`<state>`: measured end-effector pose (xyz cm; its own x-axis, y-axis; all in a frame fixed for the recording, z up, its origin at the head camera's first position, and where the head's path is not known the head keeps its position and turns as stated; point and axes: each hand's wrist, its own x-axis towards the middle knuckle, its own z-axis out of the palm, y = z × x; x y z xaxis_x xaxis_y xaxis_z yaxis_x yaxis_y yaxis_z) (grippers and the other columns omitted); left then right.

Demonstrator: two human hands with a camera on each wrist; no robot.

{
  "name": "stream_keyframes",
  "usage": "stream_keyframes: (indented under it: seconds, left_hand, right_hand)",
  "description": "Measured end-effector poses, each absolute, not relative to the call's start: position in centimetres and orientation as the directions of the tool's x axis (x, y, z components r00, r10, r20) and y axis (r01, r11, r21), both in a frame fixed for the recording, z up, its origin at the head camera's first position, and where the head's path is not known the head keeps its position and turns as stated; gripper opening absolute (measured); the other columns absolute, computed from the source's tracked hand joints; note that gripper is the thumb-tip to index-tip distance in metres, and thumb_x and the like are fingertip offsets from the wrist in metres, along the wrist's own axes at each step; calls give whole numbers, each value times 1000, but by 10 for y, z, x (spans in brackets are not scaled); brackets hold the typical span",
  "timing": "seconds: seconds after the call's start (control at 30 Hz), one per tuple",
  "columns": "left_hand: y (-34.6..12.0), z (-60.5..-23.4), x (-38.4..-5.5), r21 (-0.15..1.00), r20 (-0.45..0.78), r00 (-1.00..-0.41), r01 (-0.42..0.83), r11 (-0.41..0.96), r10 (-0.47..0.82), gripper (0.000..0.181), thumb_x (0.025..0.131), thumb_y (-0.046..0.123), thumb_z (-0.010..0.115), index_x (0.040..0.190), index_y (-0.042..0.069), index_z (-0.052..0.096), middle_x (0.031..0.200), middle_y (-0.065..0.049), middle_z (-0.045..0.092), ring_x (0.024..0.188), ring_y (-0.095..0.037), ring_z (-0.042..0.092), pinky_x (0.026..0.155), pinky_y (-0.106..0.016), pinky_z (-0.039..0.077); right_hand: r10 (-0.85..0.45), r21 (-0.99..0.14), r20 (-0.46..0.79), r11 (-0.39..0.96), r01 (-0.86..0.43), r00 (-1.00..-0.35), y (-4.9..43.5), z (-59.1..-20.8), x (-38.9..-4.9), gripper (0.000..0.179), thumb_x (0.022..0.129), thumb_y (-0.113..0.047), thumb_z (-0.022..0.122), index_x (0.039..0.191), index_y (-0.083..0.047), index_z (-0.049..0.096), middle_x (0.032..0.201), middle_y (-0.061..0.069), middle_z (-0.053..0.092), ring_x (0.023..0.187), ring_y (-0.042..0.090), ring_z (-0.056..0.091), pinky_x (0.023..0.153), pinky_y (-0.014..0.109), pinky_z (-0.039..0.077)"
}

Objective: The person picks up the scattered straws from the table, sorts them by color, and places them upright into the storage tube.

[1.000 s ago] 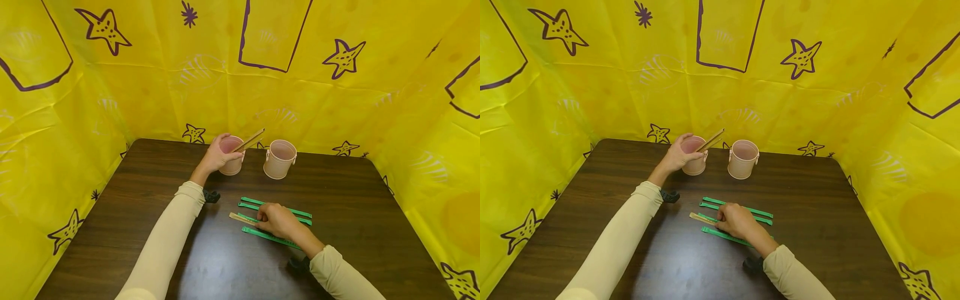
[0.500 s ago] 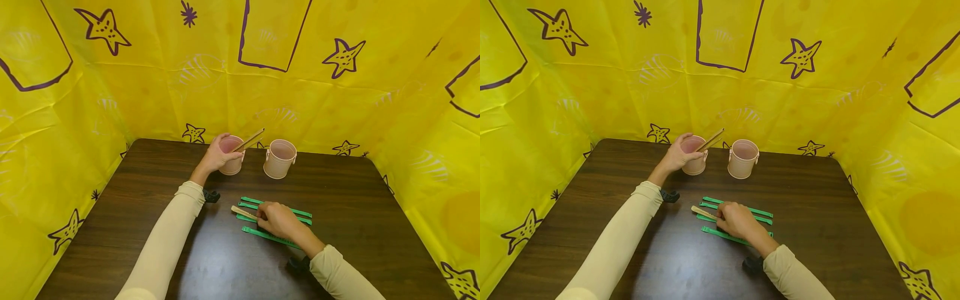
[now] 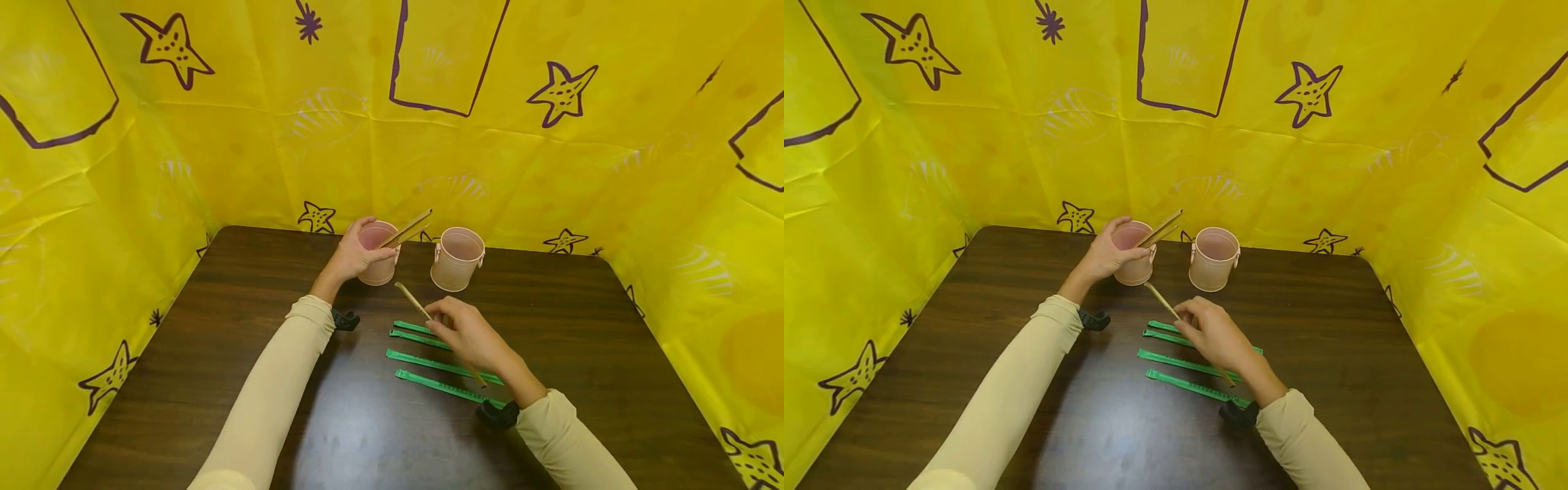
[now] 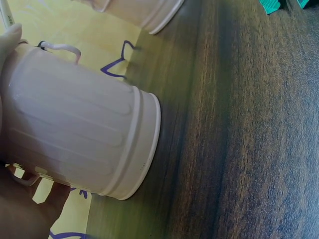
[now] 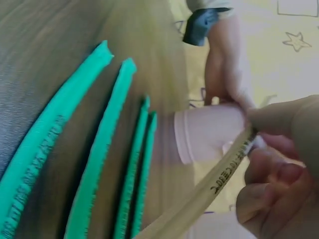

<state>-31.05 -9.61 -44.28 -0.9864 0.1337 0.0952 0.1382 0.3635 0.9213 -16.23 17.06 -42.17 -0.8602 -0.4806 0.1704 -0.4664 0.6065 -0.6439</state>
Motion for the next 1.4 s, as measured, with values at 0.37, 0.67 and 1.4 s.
stream_keyframes:
  seconds: [0.37, 0.67, 1.4]
  left_hand:
    - [-97, -443, -311, 922, 106, -984, 150, 357, 140, 98, 76, 40, 91, 155, 17, 38, 158, -11, 37, 141, -37, 43, 116, -57, 37]
    - [-96, -443, -310, 922, 100, -985, 144, 358, 140, 97, 76, 39, 91, 155, 17, 38, 158, -12, 37, 140, -37, 44, 116, -56, 38]
    - [-95, -440, -311, 925, 96, -986, 140, 354, 139, 96, 77, 36, 91, 155, 18, 38, 158, -12, 37, 141, -36, 43, 117, -54, 37]
  right_hand:
    - [-226, -804, 380, 400, -441, -897, 168, -397, -176, 12, 98, -13, 68, 107, -6, 64, 86, 7, 61, 61, 8, 47, 57, 22, 41]
    - [15, -882, 463, 107, -459, -886, 159, -376, -192, 21, 101, -7, 63, 113, 8, 54, 86, -4, 58, 52, 6, 44, 47, 19, 37]
    - [152, -901, 367, -185, -392, -918, 118, -382, -236, 19, 99, -6, 65, 116, -3, 57, 91, -1, 62, 48, 7, 48, 43, 20, 43]
